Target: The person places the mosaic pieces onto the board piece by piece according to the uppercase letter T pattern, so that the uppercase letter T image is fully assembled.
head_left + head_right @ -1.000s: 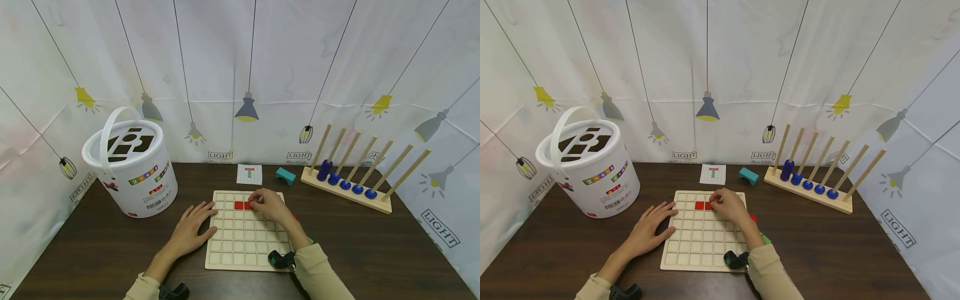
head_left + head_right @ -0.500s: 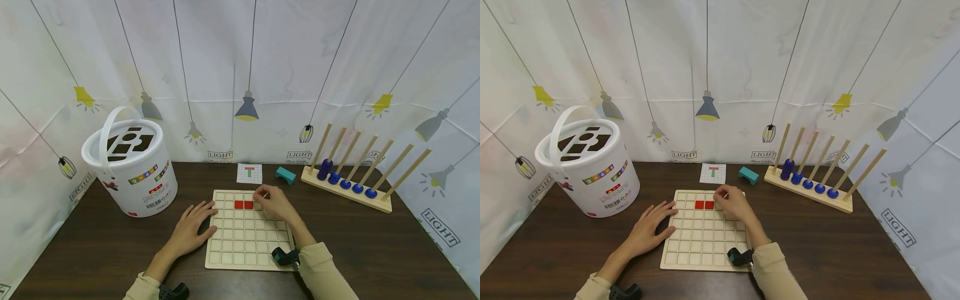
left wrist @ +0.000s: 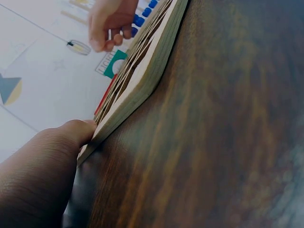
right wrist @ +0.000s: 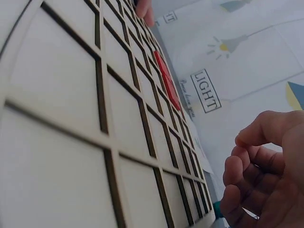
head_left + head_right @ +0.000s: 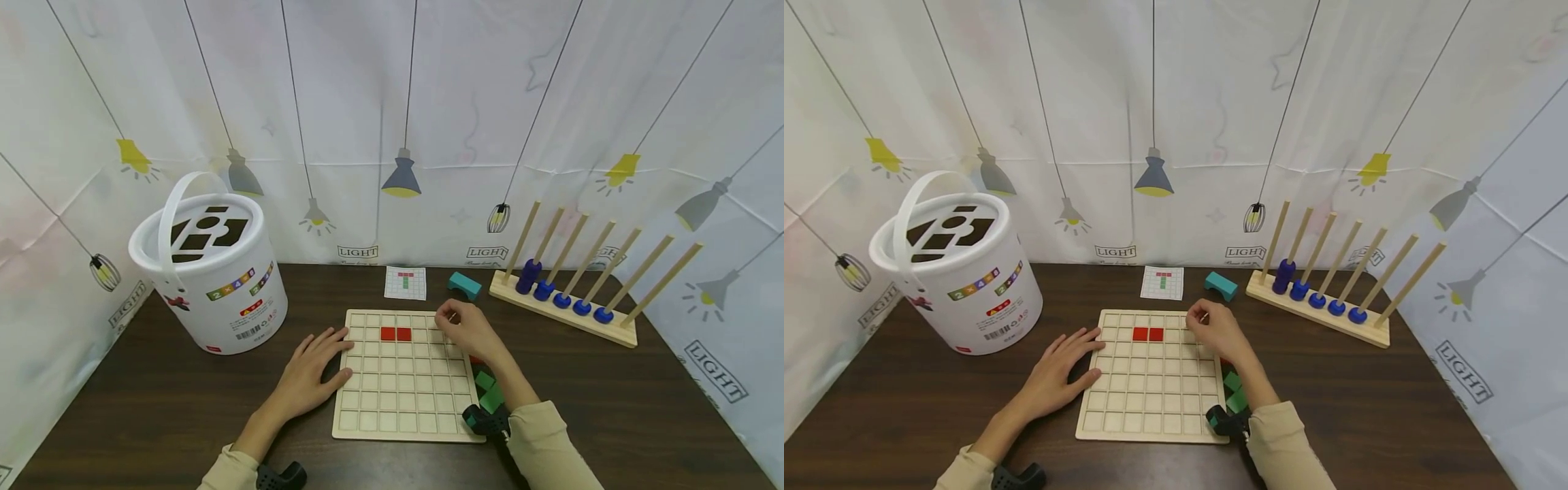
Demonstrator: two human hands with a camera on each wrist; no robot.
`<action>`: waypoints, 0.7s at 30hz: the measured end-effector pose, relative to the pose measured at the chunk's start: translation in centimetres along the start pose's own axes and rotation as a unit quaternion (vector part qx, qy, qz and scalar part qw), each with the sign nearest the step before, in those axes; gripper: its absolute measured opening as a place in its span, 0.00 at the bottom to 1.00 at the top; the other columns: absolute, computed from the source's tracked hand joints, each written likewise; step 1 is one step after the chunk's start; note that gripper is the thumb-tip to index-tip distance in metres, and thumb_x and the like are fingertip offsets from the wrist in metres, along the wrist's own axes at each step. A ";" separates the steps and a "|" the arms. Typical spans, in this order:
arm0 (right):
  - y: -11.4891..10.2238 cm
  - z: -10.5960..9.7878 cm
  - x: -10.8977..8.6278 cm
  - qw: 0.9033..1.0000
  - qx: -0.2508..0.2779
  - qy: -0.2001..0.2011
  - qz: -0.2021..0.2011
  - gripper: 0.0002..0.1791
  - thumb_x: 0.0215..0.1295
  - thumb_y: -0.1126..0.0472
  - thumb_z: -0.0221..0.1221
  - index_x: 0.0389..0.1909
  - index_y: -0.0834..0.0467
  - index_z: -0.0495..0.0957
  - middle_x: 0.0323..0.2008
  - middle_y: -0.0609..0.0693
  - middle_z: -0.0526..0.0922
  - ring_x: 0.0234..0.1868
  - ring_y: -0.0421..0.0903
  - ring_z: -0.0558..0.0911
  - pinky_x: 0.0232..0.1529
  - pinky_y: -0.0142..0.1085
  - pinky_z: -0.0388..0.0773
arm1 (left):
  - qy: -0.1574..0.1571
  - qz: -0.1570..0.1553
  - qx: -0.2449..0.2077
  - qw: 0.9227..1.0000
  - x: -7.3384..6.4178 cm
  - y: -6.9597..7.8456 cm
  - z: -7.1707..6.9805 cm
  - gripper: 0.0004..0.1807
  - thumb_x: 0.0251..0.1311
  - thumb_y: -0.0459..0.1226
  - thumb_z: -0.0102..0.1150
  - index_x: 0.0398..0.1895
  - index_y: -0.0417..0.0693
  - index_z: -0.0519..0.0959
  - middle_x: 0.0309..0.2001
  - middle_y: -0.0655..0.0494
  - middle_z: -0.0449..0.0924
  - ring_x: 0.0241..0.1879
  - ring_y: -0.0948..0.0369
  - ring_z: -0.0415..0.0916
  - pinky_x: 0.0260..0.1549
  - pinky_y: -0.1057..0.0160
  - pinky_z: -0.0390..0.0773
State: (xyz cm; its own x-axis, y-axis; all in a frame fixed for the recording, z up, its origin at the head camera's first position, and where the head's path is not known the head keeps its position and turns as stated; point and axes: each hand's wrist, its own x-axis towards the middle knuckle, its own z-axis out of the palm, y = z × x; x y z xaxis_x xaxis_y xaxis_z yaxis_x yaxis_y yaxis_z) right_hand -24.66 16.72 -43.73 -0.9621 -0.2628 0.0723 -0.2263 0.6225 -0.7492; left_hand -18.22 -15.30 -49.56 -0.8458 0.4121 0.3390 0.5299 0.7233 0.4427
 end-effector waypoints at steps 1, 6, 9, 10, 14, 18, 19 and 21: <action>0.1 -0.2 -0.1 1.000 0.001 0.005 0.005 0.07 0.66 0.59 0.54 0.36 0.57 0.79 0.31 0.49 0.79 0.32 0.45 0.74 0.33 0.35 0.72 | 0.000 0.000 0.001 1.000 0.0 0.0 0.0 0.25 0.64 0.52 0.53 0.63 0.58 0.71 0.70 0.56 0.62 0.71 0.50 0.57 0.68 0.40 0.51; 0.8 -1.1 -0.6 0.999 -0.003 0.040 0.029 0.05 0.63 0.60 0.54 0.35 0.55 0.78 0.29 0.50 0.78 0.30 0.45 0.73 0.32 0.34 0.71 | -0.001 -0.001 0.002 1.000 0.0 0.0 -0.1 0.25 0.64 0.52 0.54 0.63 0.58 0.71 0.70 0.57 0.62 0.71 0.50 0.57 0.68 0.40 0.51; 1.4 -1.6 -1.0 0.999 -0.011 0.040 0.031 0.07 0.65 0.58 0.54 0.37 0.56 0.78 0.30 0.50 0.79 0.31 0.45 0.74 0.32 0.34 0.72 | -0.001 -0.002 0.000 1.000 0.0 0.1 -0.1 0.25 0.64 0.52 0.54 0.63 0.58 0.71 0.70 0.57 0.62 0.71 0.50 0.57 0.68 0.40 0.51; 1.6 -1.8 -1.1 0.999 -0.013 0.037 0.031 0.07 0.65 0.58 0.54 0.38 0.56 0.79 0.31 0.50 0.80 0.31 0.45 0.74 0.32 0.34 0.72 | -0.001 -0.002 0.000 1.000 0.0 0.1 -0.1 0.25 0.64 0.52 0.54 0.63 0.58 0.71 0.70 0.57 0.62 0.71 0.50 0.57 0.68 0.40 0.51; 2.6 -2.5 -1.7 0.999 -0.026 0.020 0.030 0.09 0.67 0.56 0.55 0.40 0.57 0.79 0.32 0.51 0.80 0.30 0.44 0.74 0.29 0.34 0.72 | 0.000 -0.001 -0.001 1.000 0.0 0.2 -0.1 0.25 0.64 0.52 0.53 0.63 0.58 0.71 0.70 0.57 0.62 0.71 0.50 0.57 0.68 0.40 0.51; 3.3 -3.2 -2.5 0.999 -0.036 0.006 0.029 0.09 0.68 0.56 0.55 0.40 0.57 0.79 0.32 0.51 0.80 0.29 0.44 0.74 0.28 0.33 0.72 | 0.003 0.002 0.002 1.000 0.0 0.1 0.0 0.25 0.64 0.52 0.53 0.63 0.58 0.71 0.70 0.56 0.63 0.70 0.50 0.58 0.67 0.40 0.52; 3.5 -3.4 -2.6 0.999 -0.040 0.002 0.025 0.09 0.68 0.56 0.55 0.40 0.57 0.78 0.32 0.51 0.80 0.29 0.43 0.74 0.27 0.33 0.72 | 0.003 0.002 0.001 1.000 0.0 0.1 0.0 0.25 0.63 0.52 0.54 0.63 0.58 0.71 0.70 0.56 0.63 0.70 0.50 0.58 0.67 0.40 0.52; 3.7 -3.7 -3.0 0.999 -0.049 -0.003 0.018 0.09 0.67 0.56 0.56 0.40 0.57 0.79 0.32 0.50 0.80 0.29 0.43 0.74 0.28 0.32 0.72 | 0.003 0.002 0.002 1.000 0.0 0.1 0.0 0.25 0.64 0.53 0.53 0.63 0.58 0.71 0.70 0.56 0.63 0.70 0.50 0.58 0.67 0.40 0.52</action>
State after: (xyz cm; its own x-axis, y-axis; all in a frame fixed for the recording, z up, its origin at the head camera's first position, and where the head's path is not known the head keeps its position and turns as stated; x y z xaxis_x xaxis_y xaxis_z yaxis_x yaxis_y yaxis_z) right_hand -23.19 22.56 -44.29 -0.9689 -0.2439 0.0417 -0.2056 0.7000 -0.6839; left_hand -18.18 -15.24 -49.56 -0.8434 0.4117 0.3453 0.5328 0.7242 0.4378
